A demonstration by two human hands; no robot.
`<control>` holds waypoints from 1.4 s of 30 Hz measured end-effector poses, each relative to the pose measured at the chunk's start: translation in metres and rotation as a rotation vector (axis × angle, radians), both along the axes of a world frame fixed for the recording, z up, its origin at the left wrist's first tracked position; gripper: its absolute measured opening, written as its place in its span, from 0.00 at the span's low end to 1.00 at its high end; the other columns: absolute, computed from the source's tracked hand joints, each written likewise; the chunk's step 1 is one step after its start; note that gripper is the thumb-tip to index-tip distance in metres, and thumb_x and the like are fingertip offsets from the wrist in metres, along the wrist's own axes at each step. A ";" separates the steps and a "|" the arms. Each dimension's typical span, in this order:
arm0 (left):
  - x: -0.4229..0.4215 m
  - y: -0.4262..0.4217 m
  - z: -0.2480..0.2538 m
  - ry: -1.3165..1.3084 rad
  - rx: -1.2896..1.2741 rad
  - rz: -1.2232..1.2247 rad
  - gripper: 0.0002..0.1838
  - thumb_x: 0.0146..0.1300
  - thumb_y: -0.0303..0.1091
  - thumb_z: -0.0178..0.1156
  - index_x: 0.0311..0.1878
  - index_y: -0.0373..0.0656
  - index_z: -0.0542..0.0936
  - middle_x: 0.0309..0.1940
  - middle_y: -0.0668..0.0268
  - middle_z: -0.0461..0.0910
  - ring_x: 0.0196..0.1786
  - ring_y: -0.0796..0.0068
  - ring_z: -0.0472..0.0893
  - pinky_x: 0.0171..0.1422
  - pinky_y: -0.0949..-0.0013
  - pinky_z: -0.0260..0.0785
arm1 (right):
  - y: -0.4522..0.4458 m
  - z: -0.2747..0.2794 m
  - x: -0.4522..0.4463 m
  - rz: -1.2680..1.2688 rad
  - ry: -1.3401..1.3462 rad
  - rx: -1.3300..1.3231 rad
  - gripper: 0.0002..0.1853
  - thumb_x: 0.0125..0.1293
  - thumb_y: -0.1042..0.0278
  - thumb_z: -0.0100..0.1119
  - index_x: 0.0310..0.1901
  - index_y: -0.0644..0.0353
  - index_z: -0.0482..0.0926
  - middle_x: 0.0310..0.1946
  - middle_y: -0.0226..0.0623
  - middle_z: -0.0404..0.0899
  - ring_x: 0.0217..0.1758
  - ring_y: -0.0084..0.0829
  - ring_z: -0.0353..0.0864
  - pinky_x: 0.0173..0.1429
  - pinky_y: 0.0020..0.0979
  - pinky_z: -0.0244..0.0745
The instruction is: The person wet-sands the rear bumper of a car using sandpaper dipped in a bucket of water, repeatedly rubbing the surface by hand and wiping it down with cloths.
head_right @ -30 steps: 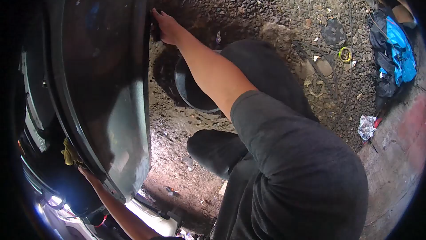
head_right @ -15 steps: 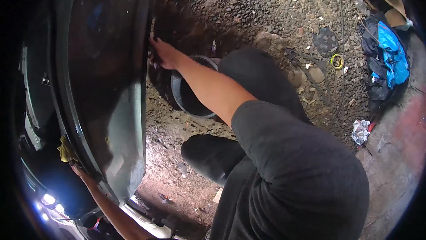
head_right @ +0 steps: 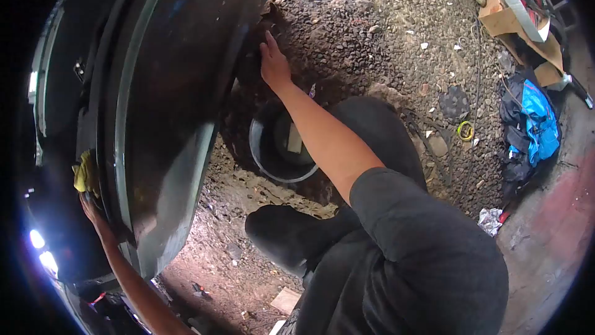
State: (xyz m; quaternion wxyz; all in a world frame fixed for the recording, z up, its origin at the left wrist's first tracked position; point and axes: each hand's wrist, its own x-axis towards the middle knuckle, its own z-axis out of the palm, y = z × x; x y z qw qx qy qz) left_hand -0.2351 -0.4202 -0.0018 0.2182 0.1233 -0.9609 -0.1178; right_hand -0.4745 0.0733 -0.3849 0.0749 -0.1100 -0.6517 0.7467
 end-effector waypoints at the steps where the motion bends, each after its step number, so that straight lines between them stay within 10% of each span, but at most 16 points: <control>1: 0.000 -0.009 -0.002 0.006 -0.009 -0.032 0.36 0.77 0.56 0.40 0.80 0.43 0.56 0.81 0.57 0.50 0.82 0.60 0.49 0.83 0.56 0.39 | 0.005 0.016 0.004 0.038 0.055 0.090 0.28 0.78 0.52 0.43 0.76 0.44 0.59 0.61 0.55 0.76 0.64 0.55 0.75 0.64 0.44 0.69; 5: -0.002 0.008 -0.003 0.032 -0.023 -0.118 0.35 0.78 0.56 0.37 0.80 0.45 0.56 0.81 0.59 0.50 0.83 0.62 0.47 0.84 0.56 0.36 | 0.015 0.053 0.013 0.256 0.024 0.196 0.31 0.77 0.58 0.45 0.79 0.40 0.52 0.75 0.45 0.64 0.77 0.48 0.61 0.75 0.36 0.58; 8: 0.001 0.029 0.003 0.003 -0.104 -0.054 0.34 0.79 0.57 0.37 0.80 0.47 0.56 0.81 0.62 0.50 0.83 0.63 0.46 0.84 0.56 0.35 | 0.014 0.047 0.012 0.250 0.096 0.376 0.33 0.76 0.55 0.43 0.80 0.33 0.47 0.65 0.54 0.73 0.67 0.58 0.72 0.67 0.49 0.67; 17: -0.002 0.033 0.002 -0.007 -0.148 -0.053 0.32 0.80 0.54 0.35 0.80 0.49 0.57 0.81 0.63 0.51 0.83 0.64 0.47 0.85 0.59 0.35 | -0.005 0.022 0.022 0.306 0.114 0.318 0.35 0.77 0.54 0.43 0.80 0.30 0.41 0.66 0.58 0.72 0.69 0.60 0.69 0.71 0.45 0.64; 20: -0.003 0.022 0.000 0.006 -0.175 -0.072 0.30 0.80 0.50 0.36 0.79 0.48 0.58 0.81 0.63 0.53 0.83 0.63 0.47 0.84 0.59 0.35 | -0.007 0.039 0.035 0.333 0.114 0.158 0.34 0.77 0.64 0.45 0.81 0.46 0.46 0.78 0.44 0.57 0.81 0.37 0.56 0.78 0.31 0.51; 23: -0.003 0.018 0.000 0.014 -0.181 -0.109 0.29 0.79 0.44 0.37 0.79 0.48 0.60 0.80 0.63 0.54 0.83 0.64 0.48 0.84 0.60 0.36 | -0.008 0.053 0.047 0.379 0.047 0.181 0.34 0.78 0.65 0.45 0.81 0.50 0.45 0.80 0.44 0.54 0.82 0.34 0.53 0.79 0.30 0.48; 32: -0.005 -0.007 -0.005 0.014 -0.354 -0.096 0.28 0.78 0.40 0.36 0.79 0.50 0.61 0.80 0.60 0.53 0.83 0.62 0.48 0.84 0.60 0.37 | -0.035 0.030 0.065 0.431 0.227 -0.115 0.34 0.79 0.66 0.43 0.80 0.64 0.42 0.81 0.45 0.48 0.84 0.33 0.46 0.81 0.29 0.41; 35: -0.007 -0.020 -0.006 0.030 -0.382 -0.099 0.29 0.77 0.41 0.37 0.79 0.49 0.61 0.80 0.56 0.53 0.82 0.58 0.50 0.84 0.59 0.40 | -0.035 0.040 0.081 0.443 0.236 0.189 0.35 0.78 0.66 0.43 0.80 0.64 0.41 0.81 0.46 0.48 0.84 0.35 0.45 0.82 0.29 0.41; 42: -0.008 -0.005 -0.007 0.051 -0.408 0.005 0.30 0.76 0.44 0.34 0.79 0.49 0.60 0.81 0.60 0.52 0.83 0.58 0.47 0.84 0.58 0.35 | -0.047 0.047 0.107 0.447 0.259 0.175 0.34 0.75 0.63 0.49 0.77 0.67 0.52 0.78 0.49 0.56 0.79 0.40 0.59 0.78 0.34 0.53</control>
